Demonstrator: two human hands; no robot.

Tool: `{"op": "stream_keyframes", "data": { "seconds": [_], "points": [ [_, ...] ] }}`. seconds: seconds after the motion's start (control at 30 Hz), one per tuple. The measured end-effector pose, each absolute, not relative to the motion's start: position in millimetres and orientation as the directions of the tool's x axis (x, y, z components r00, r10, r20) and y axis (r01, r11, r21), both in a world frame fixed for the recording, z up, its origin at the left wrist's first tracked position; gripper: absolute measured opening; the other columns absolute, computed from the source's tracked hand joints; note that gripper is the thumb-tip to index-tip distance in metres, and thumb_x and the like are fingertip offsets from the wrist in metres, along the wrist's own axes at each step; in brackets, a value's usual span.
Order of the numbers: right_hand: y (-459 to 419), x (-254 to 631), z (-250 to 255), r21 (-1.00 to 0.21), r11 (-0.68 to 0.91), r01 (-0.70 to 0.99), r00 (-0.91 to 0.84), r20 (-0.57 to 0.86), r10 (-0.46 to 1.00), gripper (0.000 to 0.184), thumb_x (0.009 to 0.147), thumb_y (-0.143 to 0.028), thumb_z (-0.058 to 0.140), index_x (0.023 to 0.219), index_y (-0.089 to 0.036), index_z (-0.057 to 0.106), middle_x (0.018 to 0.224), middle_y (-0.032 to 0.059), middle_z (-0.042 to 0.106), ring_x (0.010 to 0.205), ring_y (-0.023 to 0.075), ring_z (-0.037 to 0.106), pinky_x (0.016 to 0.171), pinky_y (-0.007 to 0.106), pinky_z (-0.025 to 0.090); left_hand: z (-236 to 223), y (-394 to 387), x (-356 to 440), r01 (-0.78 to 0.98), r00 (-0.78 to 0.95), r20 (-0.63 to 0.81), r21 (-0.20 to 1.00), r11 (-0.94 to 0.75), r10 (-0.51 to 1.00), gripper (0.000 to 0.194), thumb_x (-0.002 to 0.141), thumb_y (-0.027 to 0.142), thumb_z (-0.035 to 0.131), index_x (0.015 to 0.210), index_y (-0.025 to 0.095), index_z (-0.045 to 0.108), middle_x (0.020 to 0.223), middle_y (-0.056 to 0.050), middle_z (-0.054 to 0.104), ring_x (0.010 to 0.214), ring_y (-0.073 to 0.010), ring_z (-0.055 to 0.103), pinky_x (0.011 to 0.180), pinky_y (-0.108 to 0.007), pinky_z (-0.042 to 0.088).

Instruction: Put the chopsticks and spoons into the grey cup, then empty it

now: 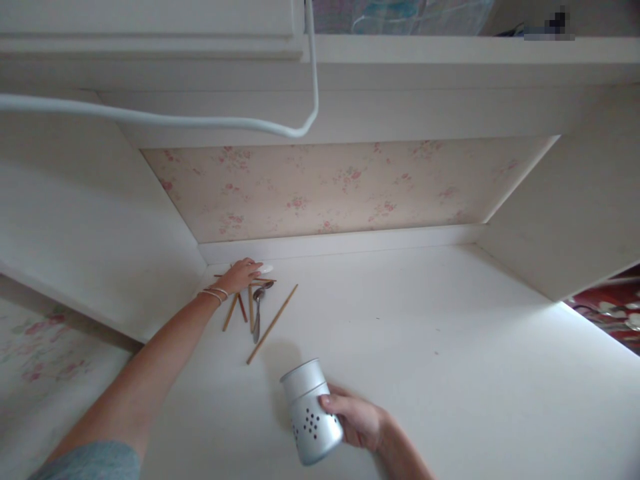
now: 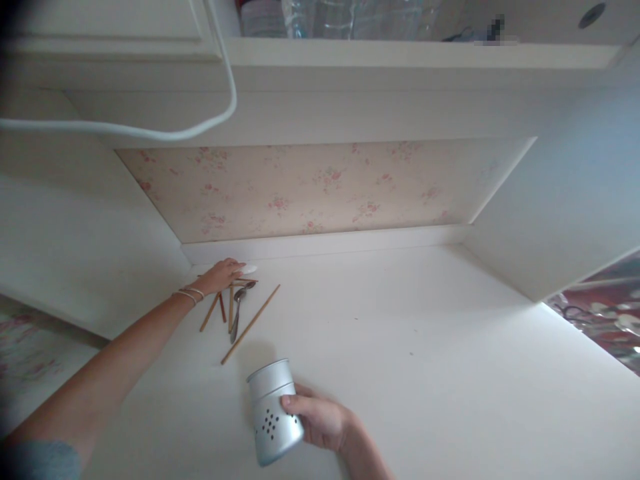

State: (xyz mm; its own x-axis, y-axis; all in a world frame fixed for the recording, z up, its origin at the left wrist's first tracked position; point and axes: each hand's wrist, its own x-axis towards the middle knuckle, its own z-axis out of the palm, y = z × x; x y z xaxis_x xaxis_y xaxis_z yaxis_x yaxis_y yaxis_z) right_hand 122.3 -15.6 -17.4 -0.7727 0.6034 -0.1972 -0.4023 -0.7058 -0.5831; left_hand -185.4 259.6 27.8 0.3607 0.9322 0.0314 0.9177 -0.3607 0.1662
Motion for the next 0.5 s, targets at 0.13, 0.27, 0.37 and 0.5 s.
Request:
{"op": "stream_keyframes", "data": {
  "seconds": [0.13, 0.27, 0.37, 0.5],
  "points": [
    [-17.8, 122.4, -13.5, -0.618, -0.67, -0.41, -0.776, -0.15, 0.613, 0.068, 0.065, -0.041, 0.084, 0.121, -0.011, 0.061, 0.107, 0.0126, 0.071, 0.098, 0.0258, 0.067, 0.089, 0.036, 0.045, 32.3, 226.3, -180.2, 0.922, 0.324, 0.136, 0.175, -0.344, 0.936, 0.041, 0.097, 0.033, 0.032, 0.114, 0.016, 0.065, 0.116, -0.012, 0.064, 0.113, -0.0236, 0.056, 0.103, -0.035, 0.04],
    [-10.6, 127.1, -5.3, -0.705, -0.553, -0.443, -0.708, -0.102, 0.698, 0.065, 0.061, -0.032, 0.086, 0.119, -0.016, 0.062, 0.108, 0.0094, 0.07, 0.099, 0.0258, 0.065, 0.086, 0.034, 0.045, 26.7, 162.5, -163.7, 0.911, 0.333, 0.139, 0.208, -0.356, 0.933, 0.034, 0.095, 0.043, 0.04, 0.101, 0.023, 0.067, 0.099, -0.004, 0.069, 0.091, -0.021, 0.064, 0.088, -0.032, 0.048],
    [17.2, 131.6, 5.5, -0.822, -0.387, -0.418, -0.55, -0.11, 0.828, 0.059, 0.068, -0.034, 0.083, 0.119, -0.019, 0.06, 0.112, 0.0083, 0.069, 0.103, 0.0254, 0.063, 0.091, 0.037, 0.045, 12.4, 117.1, -148.5, 0.857, 0.441, 0.162, 0.217, -0.468, 0.883, 0.028, 0.092, 0.043, 0.049, 0.102, 0.023, 0.066, 0.105, -0.006, 0.069, 0.103, -0.0231, 0.062, 0.095, -0.035, 0.045],
    [87.0, 130.6, 14.6, -0.997, -0.077, 0.009, -0.17, -0.077, 0.982, 0.055, 0.072, -0.039, 0.08, 0.119, -0.021, 0.058, 0.115, 0.009, 0.069, 0.107, 0.025, 0.062, 0.091, 0.038, 0.047, -9.0, 89.4, -134.9, 0.901, 0.38, 0.166, 0.157, -0.405, 0.91, 0.025, 0.094, 0.029, 0.046, 0.107, 0.022, 0.065, 0.108, -0.008, 0.068, 0.106, -0.0241, 0.061, 0.096, -0.037, 0.045]
  ]
}}
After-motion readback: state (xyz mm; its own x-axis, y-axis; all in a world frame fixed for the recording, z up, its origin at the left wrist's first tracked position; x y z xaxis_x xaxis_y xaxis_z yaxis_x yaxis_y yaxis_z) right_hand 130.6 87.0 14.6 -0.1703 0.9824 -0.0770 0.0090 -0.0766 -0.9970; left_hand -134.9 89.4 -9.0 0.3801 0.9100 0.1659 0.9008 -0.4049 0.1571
